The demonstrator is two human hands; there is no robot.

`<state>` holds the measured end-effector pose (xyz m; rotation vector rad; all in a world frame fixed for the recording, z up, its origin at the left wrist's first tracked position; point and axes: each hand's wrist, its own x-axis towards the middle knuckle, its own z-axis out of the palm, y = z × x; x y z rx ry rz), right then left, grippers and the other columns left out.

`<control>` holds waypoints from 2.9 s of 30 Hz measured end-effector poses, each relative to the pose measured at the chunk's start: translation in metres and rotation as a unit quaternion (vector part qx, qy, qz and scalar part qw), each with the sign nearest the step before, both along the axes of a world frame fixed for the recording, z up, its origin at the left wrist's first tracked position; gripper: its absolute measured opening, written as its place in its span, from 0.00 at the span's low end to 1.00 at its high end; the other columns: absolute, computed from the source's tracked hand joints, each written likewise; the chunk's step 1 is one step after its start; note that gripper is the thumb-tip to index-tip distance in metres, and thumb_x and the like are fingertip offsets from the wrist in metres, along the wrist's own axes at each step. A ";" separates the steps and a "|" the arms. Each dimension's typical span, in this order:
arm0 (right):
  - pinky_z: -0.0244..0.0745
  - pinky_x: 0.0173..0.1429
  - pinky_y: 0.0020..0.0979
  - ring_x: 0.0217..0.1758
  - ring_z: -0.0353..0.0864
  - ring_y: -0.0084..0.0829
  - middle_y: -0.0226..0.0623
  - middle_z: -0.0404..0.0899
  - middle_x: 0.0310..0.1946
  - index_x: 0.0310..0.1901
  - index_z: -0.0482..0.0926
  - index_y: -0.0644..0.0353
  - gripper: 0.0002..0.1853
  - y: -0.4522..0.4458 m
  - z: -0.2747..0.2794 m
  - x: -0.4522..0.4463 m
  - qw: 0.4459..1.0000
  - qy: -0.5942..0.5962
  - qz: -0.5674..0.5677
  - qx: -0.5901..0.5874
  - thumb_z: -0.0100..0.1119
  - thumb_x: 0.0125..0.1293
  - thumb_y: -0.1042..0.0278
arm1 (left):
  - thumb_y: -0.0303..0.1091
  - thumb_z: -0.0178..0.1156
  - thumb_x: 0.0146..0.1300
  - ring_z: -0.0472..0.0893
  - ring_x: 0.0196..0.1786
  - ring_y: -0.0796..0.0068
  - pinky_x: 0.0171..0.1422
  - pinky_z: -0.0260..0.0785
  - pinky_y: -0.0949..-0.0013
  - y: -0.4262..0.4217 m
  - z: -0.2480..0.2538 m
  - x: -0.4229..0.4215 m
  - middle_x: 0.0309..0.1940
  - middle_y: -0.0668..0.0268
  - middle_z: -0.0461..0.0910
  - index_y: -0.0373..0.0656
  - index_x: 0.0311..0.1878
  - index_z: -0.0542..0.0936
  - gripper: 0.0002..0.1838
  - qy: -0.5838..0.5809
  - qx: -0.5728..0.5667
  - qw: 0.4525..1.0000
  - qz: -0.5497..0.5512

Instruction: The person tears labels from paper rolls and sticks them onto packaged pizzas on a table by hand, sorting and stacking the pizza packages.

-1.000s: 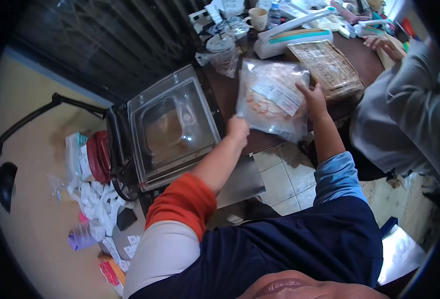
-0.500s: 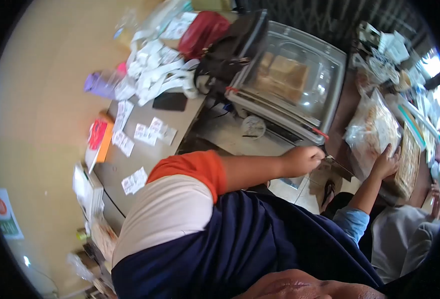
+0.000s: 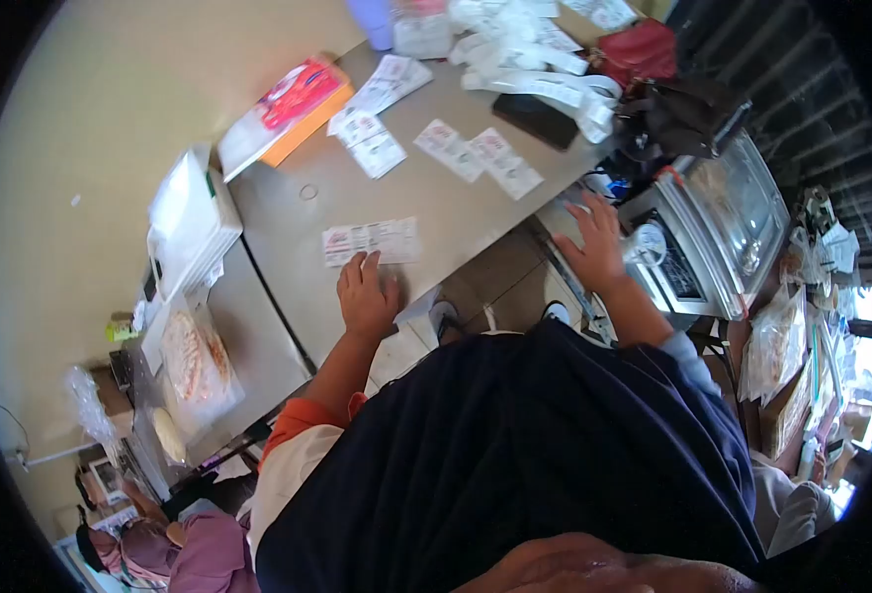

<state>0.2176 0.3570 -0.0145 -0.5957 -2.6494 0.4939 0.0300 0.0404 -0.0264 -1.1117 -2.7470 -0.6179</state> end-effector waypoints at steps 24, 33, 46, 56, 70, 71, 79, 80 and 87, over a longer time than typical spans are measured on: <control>0.62 0.62 0.42 0.61 0.64 0.47 0.50 0.67 0.55 0.58 0.64 0.63 0.44 -0.062 -0.033 -0.258 0.952 -0.304 -0.024 0.006 0.70 0.43 0.44 | 0.64 0.62 0.40 0.64 0.58 0.51 0.70 0.35 0.39 -0.039 -0.024 -0.089 0.54 0.54 0.66 0.45 0.66 0.61 0.51 -0.016 -0.009 0.998 -0.068; 0.70 0.51 0.41 0.46 0.76 0.48 0.51 0.77 0.40 0.42 0.73 0.64 0.33 -0.041 -0.037 -0.270 0.958 -0.258 0.119 0.047 0.72 0.38 0.49 | 0.62 0.64 0.39 0.66 0.56 0.54 0.67 0.50 0.54 -0.041 -0.028 -0.088 0.48 0.53 0.69 0.36 0.52 0.70 0.43 -0.012 0.008 0.997 -0.081; 0.72 0.50 0.37 0.44 0.78 0.44 0.51 0.77 0.39 0.45 0.73 0.67 0.22 -0.054 -0.016 -0.280 0.875 -0.266 0.311 -0.260 0.64 0.49 0.65 | 0.54 0.66 0.41 0.67 0.55 0.51 0.66 0.54 0.53 -0.043 -0.030 -0.070 0.50 0.53 0.69 0.38 0.54 0.69 0.40 -0.034 0.023 0.999 -0.021; 0.70 0.48 0.41 0.44 0.76 0.46 0.46 0.77 0.37 0.41 0.76 0.61 0.18 -0.150 -0.017 -0.292 0.807 -0.263 0.525 -0.065 0.65 0.47 0.66 | 0.56 0.69 0.35 0.64 0.61 0.49 0.66 0.54 0.50 -0.047 -0.027 -0.068 0.55 0.52 0.66 0.44 0.62 0.66 0.48 -0.043 0.141 0.989 0.025; 0.55 0.61 0.47 0.58 0.63 0.41 0.38 0.69 0.52 0.49 0.74 0.52 0.25 -0.049 -0.021 -0.286 0.969 0.032 0.242 0.043 0.65 0.47 0.57 | 0.47 0.68 0.40 0.68 0.59 0.51 0.65 0.57 0.50 -0.033 -0.020 -0.074 0.55 0.57 0.71 0.47 0.49 0.76 0.30 -0.019 0.040 0.998 -0.048; 0.54 0.61 0.48 0.59 0.63 0.40 0.37 0.68 0.52 0.49 0.74 0.51 0.25 -0.030 -0.023 -0.288 0.978 0.039 0.200 0.055 0.64 0.47 0.56 | 0.47 0.68 0.40 0.68 0.59 0.51 0.65 0.56 0.50 -0.032 -0.018 -0.073 0.55 0.57 0.71 0.46 0.49 0.76 0.30 -0.015 0.032 0.998 -0.042; 0.48 0.63 0.50 0.63 0.59 0.44 0.38 0.68 0.56 0.51 0.75 0.47 0.21 0.098 -0.014 -0.293 0.952 -0.184 -0.153 0.192 0.57 0.54 0.56 | 0.47 0.68 0.40 0.67 0.61 0.52 0.67 0.53 0.50 -0.028 -0.016 -0.073 0.55 0.57 0.72 0.40 0.49 0.71 0.33 -0.051 0.029 0.998 -0.021; 0.47 0.63 0.50 0.63 0.59 0.44 0.38 0.69 0.56 0.51 0.75 0.47 0.20 0.106 -0.016 -0.292 0.939 -0.237 -0.164 0.189 0.57 0.54 0.57 | 0.47 0.68 0.40 0.67 0.61 0.52 0.67 0.53 0.50 -0.028 -0.015 -0.074 0.55 0.57 0.72 0.41 0.49 0.71 0.32 -0.051 0.027 0.998 -0.020; 0.47 0.63 0.48 0.53 0.72 0.36 0.36 0.79 0.43 0.44 0.78 0.50 0.14 0.082 0.014 -0.271 0.989 -0.145 0.005 0.006 0.55 0.55 0.61 | 0.46 0.68 0.41 0.67 0.61 0.52 0.66 0.53 0.50 -0.029 -0.016 -0.073 0.55 0.57 0.72 0.41 0.49 0.71 0.32 -0.051 0.036 0.998 -0.027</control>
